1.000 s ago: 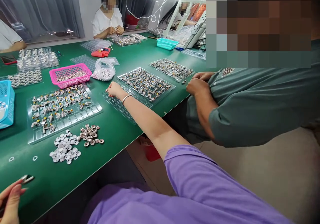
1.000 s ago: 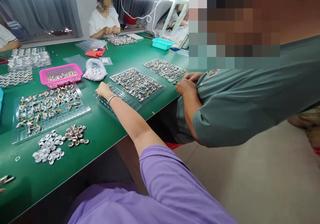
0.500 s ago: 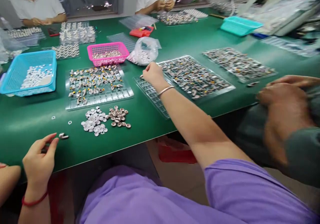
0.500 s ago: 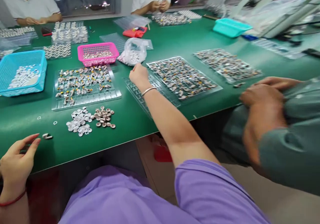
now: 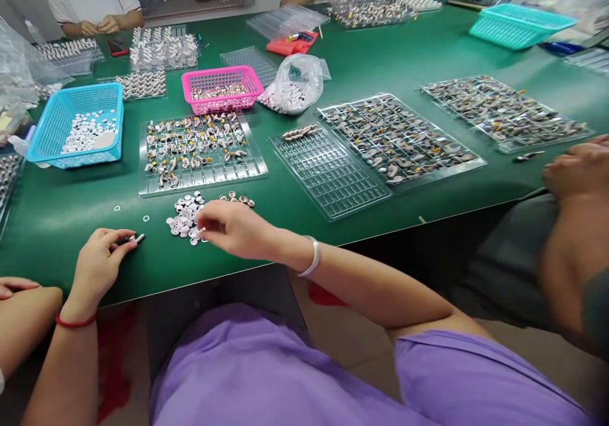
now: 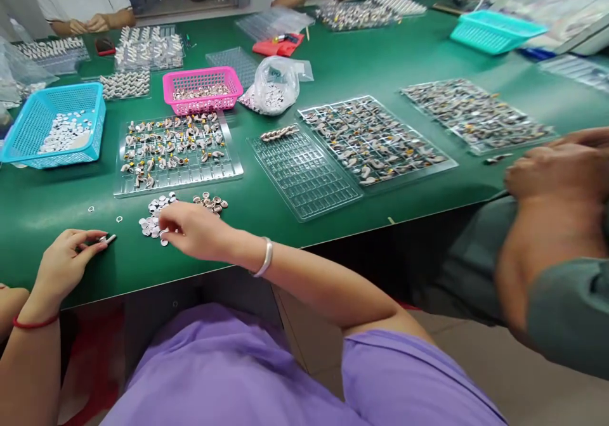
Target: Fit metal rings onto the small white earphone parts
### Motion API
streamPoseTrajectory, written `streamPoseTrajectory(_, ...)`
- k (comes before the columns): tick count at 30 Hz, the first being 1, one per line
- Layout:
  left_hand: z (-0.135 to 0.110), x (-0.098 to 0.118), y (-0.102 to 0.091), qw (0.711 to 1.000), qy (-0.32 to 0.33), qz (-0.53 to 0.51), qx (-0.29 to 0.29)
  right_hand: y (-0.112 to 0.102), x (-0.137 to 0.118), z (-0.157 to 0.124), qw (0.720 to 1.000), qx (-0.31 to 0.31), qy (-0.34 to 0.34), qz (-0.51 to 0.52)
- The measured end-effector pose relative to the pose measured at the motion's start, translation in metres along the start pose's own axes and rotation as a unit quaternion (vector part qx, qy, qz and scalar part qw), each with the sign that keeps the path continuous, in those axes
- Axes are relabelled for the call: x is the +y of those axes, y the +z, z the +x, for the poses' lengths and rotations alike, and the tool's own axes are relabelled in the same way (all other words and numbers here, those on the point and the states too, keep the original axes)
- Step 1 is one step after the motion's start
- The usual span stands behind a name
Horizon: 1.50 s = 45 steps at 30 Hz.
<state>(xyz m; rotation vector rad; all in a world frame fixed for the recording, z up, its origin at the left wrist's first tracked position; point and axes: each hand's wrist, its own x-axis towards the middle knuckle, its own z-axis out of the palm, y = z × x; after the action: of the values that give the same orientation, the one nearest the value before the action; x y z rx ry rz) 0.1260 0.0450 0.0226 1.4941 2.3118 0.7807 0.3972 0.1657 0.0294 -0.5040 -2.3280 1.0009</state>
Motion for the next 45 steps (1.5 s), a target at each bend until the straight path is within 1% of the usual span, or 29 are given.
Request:
streamPoseTrajectory(2, -0.005, 0.009, 0.002, 1.0, -0.009, -0.023, -0.007, 0.02, -0.001, 0.003, 0.999, -0.003, -0.042, -0.015)
streamPoseTrajectory(4, -0.013, 0.023, 0.005, 0.998, -0.015, -0.058, -0.029, 0.036, -0.001, 0.008, 0.996, 0.011, -0.083, -0.043)
streamPoseTrajectory(7, -0.026, 0.048, 0.011, 0.99, -0.018, -0.117, -0.077, 0.046, -0.001, 0.008, 0.989, 0.028, -0.121, -0.081)
streamPoseTrajectory(11, -0.038, 0.079, 0.02, 0.975, -0.02, -0.19, -0.111, 0.039, -0.004, -0.006, 0.987, 0.057, -0.128, -0.085)
streamPoseTrajectory(14, -0.047, 0.095, 0.029, 0.962, -0.034, -0.244, -0.116, 0.031, -0.009, -0.026, 0.986, 0.119, -0.11, -0.038)
streamPoseTrajectory(16, -0.055, 0.101, 0.036, 0.957, -0.028, -0.263, -0.121, 0.026, -0.013, -0.039, 0.983, 0.162, -0.091, -0.002)
streamPoseTrajectory(17, -0.059, 0.104, 0.04, 0.955, -0.022, -0.268, -0.123, 0.023, -0.014, -0.046, 0.981, 0.174, -0.082, 0.009)
streamPoseTrajectory(21, -0.075, 0.111, 0.054, 0.955, 0.001, -0.262, -0.135, 0.016, -0.02, -0.068, 0.982, 0.178, -0.067, 0.003)
streamPoseTrajectory(24, -0.08, 0.115, 0.059, 0.959, 0.007, -0.249, -0.133, 0.014, -0.021, -0.079, 0.981, 0.186, -0.049, 0.014)
streamPoseTrajectory(26, -0.082, 0.117, 0.061, 0.958, 0.001, -0.256, -0.133, 0.014, -0.023, -0.083, 0.979, 0.194, -0.026, 0.049)
streamPoseTrajectory(30, -0.086, 0.119, 0.064, 0.943, -0.023, -0.302, -0.142, 0.015, -0.026, -0.089, 0.97, 0.225, 0.004, 0.096)
streamPoseTrajectory(33, -0.092, 0.119, 0.067, 0.935, -0.029, -0.328, -0.135, 0.016, -0.028, -0.095, 0.966, 0.243, -0.014, 0.085)
streamPoseTrajectory(37, -0.1, 0.116, 0.072, 0.928, -0.021, -0.35, -0.128, 0.018, -0.029, -0.101, 0.963, 0.253, -0.051, 0.071)
streamPoseTrajectory(45, -0.108, 0.111, 0.07, 0.947, 0.003, -0.305, -0.098, 0.021, -0.031, -0.107, 0.962, 0.259, -0.081, 0.009)
